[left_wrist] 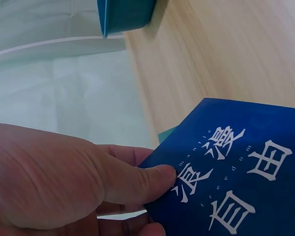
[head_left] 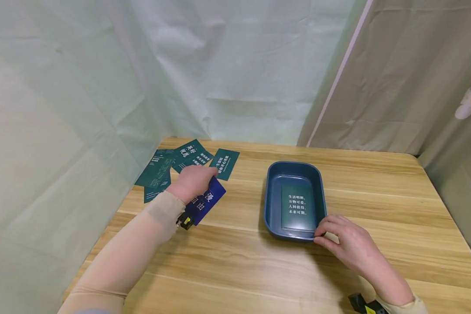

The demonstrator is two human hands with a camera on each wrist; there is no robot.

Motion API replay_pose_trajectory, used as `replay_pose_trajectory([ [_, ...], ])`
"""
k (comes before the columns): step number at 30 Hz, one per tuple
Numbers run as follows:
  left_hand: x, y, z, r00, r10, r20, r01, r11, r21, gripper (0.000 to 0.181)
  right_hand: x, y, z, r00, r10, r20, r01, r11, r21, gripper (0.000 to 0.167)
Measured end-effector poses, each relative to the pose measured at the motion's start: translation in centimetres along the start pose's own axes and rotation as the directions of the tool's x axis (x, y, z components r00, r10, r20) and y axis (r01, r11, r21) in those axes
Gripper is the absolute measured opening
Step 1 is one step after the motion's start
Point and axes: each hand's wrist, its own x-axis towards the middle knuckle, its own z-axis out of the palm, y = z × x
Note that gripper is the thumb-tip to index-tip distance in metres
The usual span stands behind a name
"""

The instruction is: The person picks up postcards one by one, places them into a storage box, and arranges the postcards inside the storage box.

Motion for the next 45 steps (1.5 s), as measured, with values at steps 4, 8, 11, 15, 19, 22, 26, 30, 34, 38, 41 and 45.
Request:
replay_pose_trajectory([
  [4, -0.3, 0.2, -0.3, 1.0, 0.002, -0.007, -0.002, 1.0, -0.015, 0.04, 0.1, 0.0, 0.0, 1.0, 0.003, 0.006, -0.003, 1.0, 0.001, 0.03],
  [8, -0.6, 0.4, -0.6, 1.0, -0.005, -0.01, 0.005, 1.0, -0.021, 0.041, 0.1, 0.0, 0.0, 1.0, 0.007, 0.008, -0.007, 1.0, 0.001, 0.032],
  [11, -0.7, 0.4, -0.9, 1.0, -0.015, -0.015, 0.014, 1.0, -0.02, 0.039, 0.2, 0.0, 0.0, 1.0, 0.01, 0.01, -0.01, 1.0, 0.003, 0.032],
  [15, -0.8, 0.5, -1.2, 0.999, -0.024, -0.034, 0.023, 0.999, -0.04, 0.038, 0.2, 0.0, 0.1, 1.0, 0.017, 0.009, -0.017, 1.0, 0.0, 0.033],
  [19, -0.9, 0.6, -1.6, 0.998, -0.023, -0.065, 0.02, 0.999, -0.05, 0.039, 0.4, 0.1, 0.1, 1.0, 0.017, -0.001, -0.017, 1.0, -0.008, 0.035],
  [22, -1.0, 0.9, -2.1, 0.996, -0.012, -0.084, 0.01, 1.0, -0.028, 0.041, 0.5, 0.1, 0.2, 1.0, 0.017, -0.002, -0.017, 1.0, -0.009, 0.035],
  [26, -1.1, 1.5, -2.8, 0.994, 0.015, -0.111, -0.015, 1.0, 0.001, 0.044, 0.6, 0.3, 0.3, 1.0, 0.012, 0.001, -0.012, 1.0, -0.005, 0.032],
  [30, -1.4, 1.9, -3.6, 0.99, 0.047, -0.135, -0.046, 0.999, 0.011, 0.044, 0.6, 0.5, 0.4, 1.0, 0.001, -0.005, -0.001, 1.0, 0.005, 0.03],
  [34, -1.7, 2.3, -4.3, 0.985, 0.072, -0.159, -0.072, 0.997, 0.009, 0.042, 0.7, 0.5, 0.4, 1.0, -0.002, -0.008, 0.002, 1.0, 0.007, 0.032],
  [38, -1.8, 2.9, -5.0, 0.977, 0.123, -0.174, -0.124, 0.992, 0.007, 0.039, 0.8, 0.5, 0.4, 1.0, 0.002, -0.008, -0.002, 1.0, 0.004, 0.034],
  [41, -1.7, 3.3, -5.7, 0.967, 0.171, -0.189, -0.176, 0.984, -0.007, 0.035, 0.8, 0.4, 0.4, 1.0, 0.006, -0.009, -0.006, 1.0, 0.003, 0.035],
  [45, -1.5, 3.9, -6.5, 0.958, 0.204, -0.201, -0.216, 0.976, -0.042, 0.035, 0.8, 0.4, 0.4, 1.0, 0.009, -0.007, -0.009, 1.0, 0.004, 0.034],
])
